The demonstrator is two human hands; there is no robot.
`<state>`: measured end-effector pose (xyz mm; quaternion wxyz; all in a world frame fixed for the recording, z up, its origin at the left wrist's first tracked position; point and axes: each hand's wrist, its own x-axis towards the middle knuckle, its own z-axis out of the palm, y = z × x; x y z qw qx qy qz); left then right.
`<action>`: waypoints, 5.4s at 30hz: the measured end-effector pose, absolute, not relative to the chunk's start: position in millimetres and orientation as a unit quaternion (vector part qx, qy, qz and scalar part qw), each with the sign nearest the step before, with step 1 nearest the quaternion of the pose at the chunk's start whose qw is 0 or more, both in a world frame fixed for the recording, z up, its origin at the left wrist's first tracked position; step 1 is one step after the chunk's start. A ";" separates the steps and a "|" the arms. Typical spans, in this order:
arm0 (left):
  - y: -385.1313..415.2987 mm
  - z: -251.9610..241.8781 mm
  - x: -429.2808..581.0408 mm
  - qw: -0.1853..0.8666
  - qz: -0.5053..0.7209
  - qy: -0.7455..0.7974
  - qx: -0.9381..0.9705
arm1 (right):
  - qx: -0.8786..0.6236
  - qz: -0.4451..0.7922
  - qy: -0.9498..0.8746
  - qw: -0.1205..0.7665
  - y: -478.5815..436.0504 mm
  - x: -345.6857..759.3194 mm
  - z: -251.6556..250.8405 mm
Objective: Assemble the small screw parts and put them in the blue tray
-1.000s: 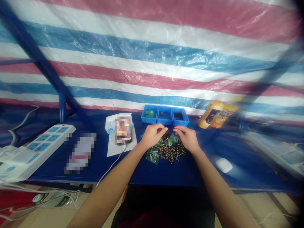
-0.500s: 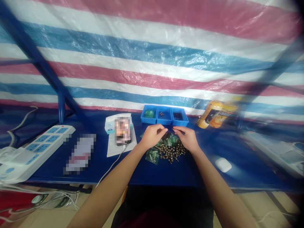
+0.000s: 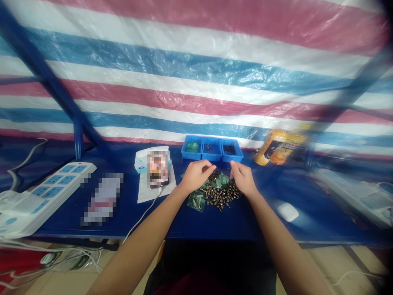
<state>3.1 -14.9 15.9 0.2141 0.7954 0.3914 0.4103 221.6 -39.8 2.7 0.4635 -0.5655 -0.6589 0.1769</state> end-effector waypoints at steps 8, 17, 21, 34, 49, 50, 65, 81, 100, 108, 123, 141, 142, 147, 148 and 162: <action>-14.3 15.3 3.8 0.216 0.414 0.397 0.790 | -0.537 0.287 -0.611 0.506 -31.9 223.0 1.4; -12.8 13.5 3.1 0.215 0.420 0.395 0.788 | -0.544 0.323 -0.592 0.499 -32.0 225.2 2.3; -12.7 13.6 2.5 0.212 0.424 0.394 0.787 | -0.564 0.332 -0.577 0.488 -30.5 227.4 -1.9; -11.2 12.3 1.5 0.210 0.420 0.395 0.790 | -0.591 0.233 -0.518 0.573 -27.1 224.5 -4.1; -10.2 12.9 2.6 0.225 0.395 0.369 0.811 | -0.573 0.153 -0.700 0.398 -35.6 220.1 -3.0; -9.6 12.3 2.2 0.224 0.396 0.370 0.810 | -0.583 0.136 -0.699 0.392 -34.8 222.6 -3.1; -7.3 10.4 1.0 0.229 0.392 0.383 0.805 | -0.763 0.019 -0.598 0.243 -4.0 270.7 -24.5; -9.0 12.7 -1.0 0.238 0.387 0.395 0.798 | -0.785 0.021 -0.532 0.317 -8.3 283.1 -20.5; -8.4 9.5 0.2 0.238 0.383 0.394 0.801 | -0.673 0.133 -0.560 0.465 -26.0 255.4 -1.3; -7.3 9.3 0.4 0.227 0.389 0.388 0.805 | -0.612 0.273 -0.578 0.466 -24.7 248.1 -5.2; -10.0 9.7 2.6 0.236 0.384 0.368 0.814 | -0.500 0.197 -0.735 0.414 -39.1 219.7 1.3; -14.2 8.5 5.8 0.254 0.393 0.346 0.813 | -0.477 0.094 -0.761 0.430 -40.1 206.8 -2.3; -14.2 9.0 5.4 0.252 0.394 0.350 0.812 | -0.492 0.088 -0.750 0.433 -39.6 208.2 -2.5; -13.3 10.3 3.8 0.246 0.393 0.359 0.810 | -0.546 0.107 -0.699 0.449 -37.9 214.8 -2.1; -13.2 10.3 3.7 0.245 0.393 0.359 0.810 | -0.546 0.123 -0.693 0.454 -38.0 215.4 -1.8; -12.9 11.2 2.6 0.237 0.378 0.364 0.817 | -0.514 0.199 -0.700 0.454 -34.9 216.4 -6.6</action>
